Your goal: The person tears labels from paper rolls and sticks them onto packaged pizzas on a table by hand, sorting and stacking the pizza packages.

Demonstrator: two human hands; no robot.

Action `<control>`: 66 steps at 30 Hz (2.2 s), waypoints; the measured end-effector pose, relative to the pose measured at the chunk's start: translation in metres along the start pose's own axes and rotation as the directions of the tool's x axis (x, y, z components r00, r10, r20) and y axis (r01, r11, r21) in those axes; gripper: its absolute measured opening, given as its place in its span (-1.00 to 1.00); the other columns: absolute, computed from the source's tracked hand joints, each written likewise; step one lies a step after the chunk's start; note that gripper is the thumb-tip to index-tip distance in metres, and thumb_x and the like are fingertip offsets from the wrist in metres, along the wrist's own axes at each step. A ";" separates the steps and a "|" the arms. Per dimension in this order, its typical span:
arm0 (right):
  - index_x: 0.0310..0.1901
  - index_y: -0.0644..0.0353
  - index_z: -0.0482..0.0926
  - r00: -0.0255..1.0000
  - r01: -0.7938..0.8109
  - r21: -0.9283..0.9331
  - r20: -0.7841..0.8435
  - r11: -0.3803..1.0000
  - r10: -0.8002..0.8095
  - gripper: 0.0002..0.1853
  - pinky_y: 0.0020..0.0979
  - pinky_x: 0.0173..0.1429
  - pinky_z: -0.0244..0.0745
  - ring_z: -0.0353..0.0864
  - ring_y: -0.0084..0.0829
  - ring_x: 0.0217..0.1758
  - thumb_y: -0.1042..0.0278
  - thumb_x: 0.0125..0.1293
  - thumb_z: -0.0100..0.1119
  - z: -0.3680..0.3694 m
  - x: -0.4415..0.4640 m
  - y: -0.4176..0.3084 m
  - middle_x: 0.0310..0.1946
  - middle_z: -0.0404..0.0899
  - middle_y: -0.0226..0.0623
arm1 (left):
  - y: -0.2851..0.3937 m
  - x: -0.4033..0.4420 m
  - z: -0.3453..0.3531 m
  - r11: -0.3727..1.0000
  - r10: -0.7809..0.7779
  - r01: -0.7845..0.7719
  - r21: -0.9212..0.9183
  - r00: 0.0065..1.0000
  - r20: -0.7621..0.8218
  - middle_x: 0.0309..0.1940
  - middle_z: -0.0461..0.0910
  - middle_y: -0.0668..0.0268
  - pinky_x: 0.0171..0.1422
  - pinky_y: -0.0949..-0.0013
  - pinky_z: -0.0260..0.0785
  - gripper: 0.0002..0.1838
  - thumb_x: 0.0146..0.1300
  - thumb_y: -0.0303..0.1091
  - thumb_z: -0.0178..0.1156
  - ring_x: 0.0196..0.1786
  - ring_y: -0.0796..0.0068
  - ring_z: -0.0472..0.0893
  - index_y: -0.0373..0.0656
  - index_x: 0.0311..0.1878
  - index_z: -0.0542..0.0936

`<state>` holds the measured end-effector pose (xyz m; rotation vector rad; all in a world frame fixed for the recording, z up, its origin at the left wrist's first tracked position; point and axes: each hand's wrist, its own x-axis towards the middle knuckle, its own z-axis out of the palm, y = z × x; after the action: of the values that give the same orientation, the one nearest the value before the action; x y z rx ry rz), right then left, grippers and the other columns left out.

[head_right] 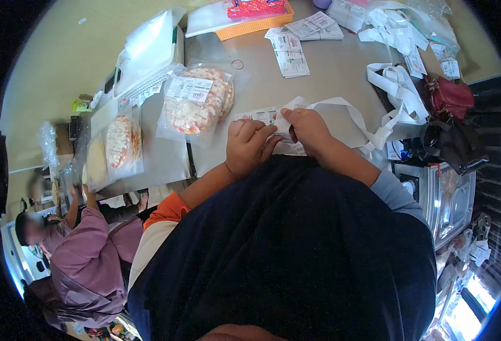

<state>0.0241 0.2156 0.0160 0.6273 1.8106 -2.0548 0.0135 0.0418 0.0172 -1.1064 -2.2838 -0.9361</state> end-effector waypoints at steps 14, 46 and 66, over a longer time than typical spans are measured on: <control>-0.39 0.22 0.57 0.948 0.310 -0.667 0.163 0.678 -0.273 -0.62 -0.22 -0.22 0.42 0.52 -0.13 -0.39 0.07 0.30 -0.06 -0.031 0.022 0.036 -0.45 0.54 -0.06 | -0.076 -0.003 0.027 0.720 -0.487 0.689 -0.087 0.590 0.643 -0.47 0.51 0.12 -0.24 0.33 0.33 -0.77 0.10 -0.31 0.20 -0.37 0.37 0.50 -0.33 -0.32 0.58; -0.43 0.25 0.49 0.802 0.527 -0.797 0.350 0.297 -0.484 -0.66 -0.15 -0.13 0.40 0.50 -0.07 -0.19 0.13 0.29 -0.06 -0.040 0.024 0.044 -0.35 0.53 -0.09 | -0.072 0.005 0.011 0.857 -0.478 0.211 0.471 0.666 0.572 -0.09 0.45 0.15 0.12 0.10 0.25 -0.39 -0.25 -0.10 0.45 0.05 0.09 0.43 -0.13 -0.11 0.44; -0.43 0.28 0.51 0.671 0.639 -0.749 0.431 0.176 -0.603 -0.74 -0.21 -0.02 0.41 0.52 -0.13 -0.15 0.23 0.24 0.03 -0.025 0.023 0.043 -0.31 0.57 -0.12 | -0.087 -0.010 0.020 0.924 -0.248 0.167 0.343 0.946 0.207 -0.56 0.51 0.30 -0.27 0.14 0.36 -0.88 -0.07 -0.30 0.24 -0.37 0.20 0.53 -0.10 -0.52 0.53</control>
<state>0.0300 0.2357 -0.0347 -0.5948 3.0152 -0.9940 -0.0521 0.0118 -0.0365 -0.8898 -2.6809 -0.4863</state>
